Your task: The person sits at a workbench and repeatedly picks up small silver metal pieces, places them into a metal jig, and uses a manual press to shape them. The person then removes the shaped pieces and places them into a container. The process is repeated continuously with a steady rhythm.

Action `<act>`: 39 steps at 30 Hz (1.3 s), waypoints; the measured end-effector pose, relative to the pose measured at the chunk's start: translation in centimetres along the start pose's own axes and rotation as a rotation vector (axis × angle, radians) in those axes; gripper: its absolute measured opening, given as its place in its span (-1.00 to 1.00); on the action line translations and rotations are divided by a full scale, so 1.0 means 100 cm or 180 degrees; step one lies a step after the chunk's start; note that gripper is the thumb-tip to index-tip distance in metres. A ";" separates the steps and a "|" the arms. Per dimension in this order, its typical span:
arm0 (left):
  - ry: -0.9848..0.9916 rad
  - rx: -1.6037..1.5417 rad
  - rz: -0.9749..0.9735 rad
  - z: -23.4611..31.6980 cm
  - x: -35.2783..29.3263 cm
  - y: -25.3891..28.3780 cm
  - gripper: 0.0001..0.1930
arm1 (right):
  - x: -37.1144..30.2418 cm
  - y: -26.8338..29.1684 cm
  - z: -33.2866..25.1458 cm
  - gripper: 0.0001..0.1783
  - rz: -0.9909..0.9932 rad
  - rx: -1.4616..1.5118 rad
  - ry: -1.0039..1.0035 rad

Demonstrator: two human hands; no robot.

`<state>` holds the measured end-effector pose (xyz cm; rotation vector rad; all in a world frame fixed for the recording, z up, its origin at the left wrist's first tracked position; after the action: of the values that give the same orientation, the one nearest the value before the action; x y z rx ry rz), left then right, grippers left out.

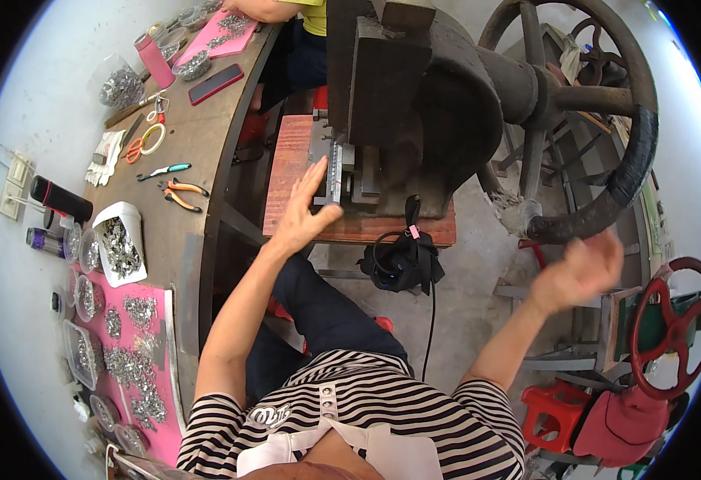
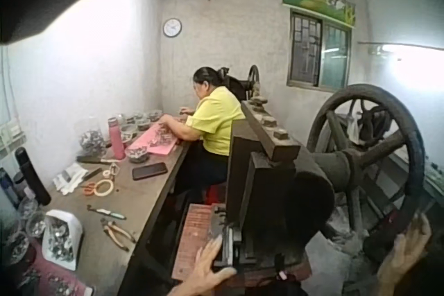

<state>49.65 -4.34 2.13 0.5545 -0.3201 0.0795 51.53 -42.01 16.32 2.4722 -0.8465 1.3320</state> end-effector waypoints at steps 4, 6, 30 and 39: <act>-0.0086 0.0006 0.0216 0.000 0.002 -0.011 0.18 | -0.009 -0.009 0.057 -0.82 -0.0194 0.0242 -0.0935; -0.0086 0.0060 0.0226 -0.006 0.000 -0.009 0.17 | 0.008 -0.006 0.040 -0.82 -0.0532 -0.0009 -0.0941; -0.0122 0.0594 -0.0068 -0.008 0.046 -0.010 0.19 | 0.226 -0.046 -0.009 -0.70 -0.2371 -0.0499 -0.1376; -0.0103 0.0530 -0.0023 -0.012 0.047 -0.015 0.18 | 0.134 -0.011 -0.014 -0.71 -0.1379 -0.1050 -0.0928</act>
<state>54.69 -5.08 1.91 0.7223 -0.3448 0.0909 56.94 -45.71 28.12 2.4213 -0.4880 0.6434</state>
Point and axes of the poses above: each hand's wrist, its own x-axis towards the middle knuckle, its own y-axis out of the back of the hand, z = x × y, the point moved 1 cm from there along x, towards the middle knuckle, and after that the axes turned 4 degrees about -y, right-handed, at the moved point
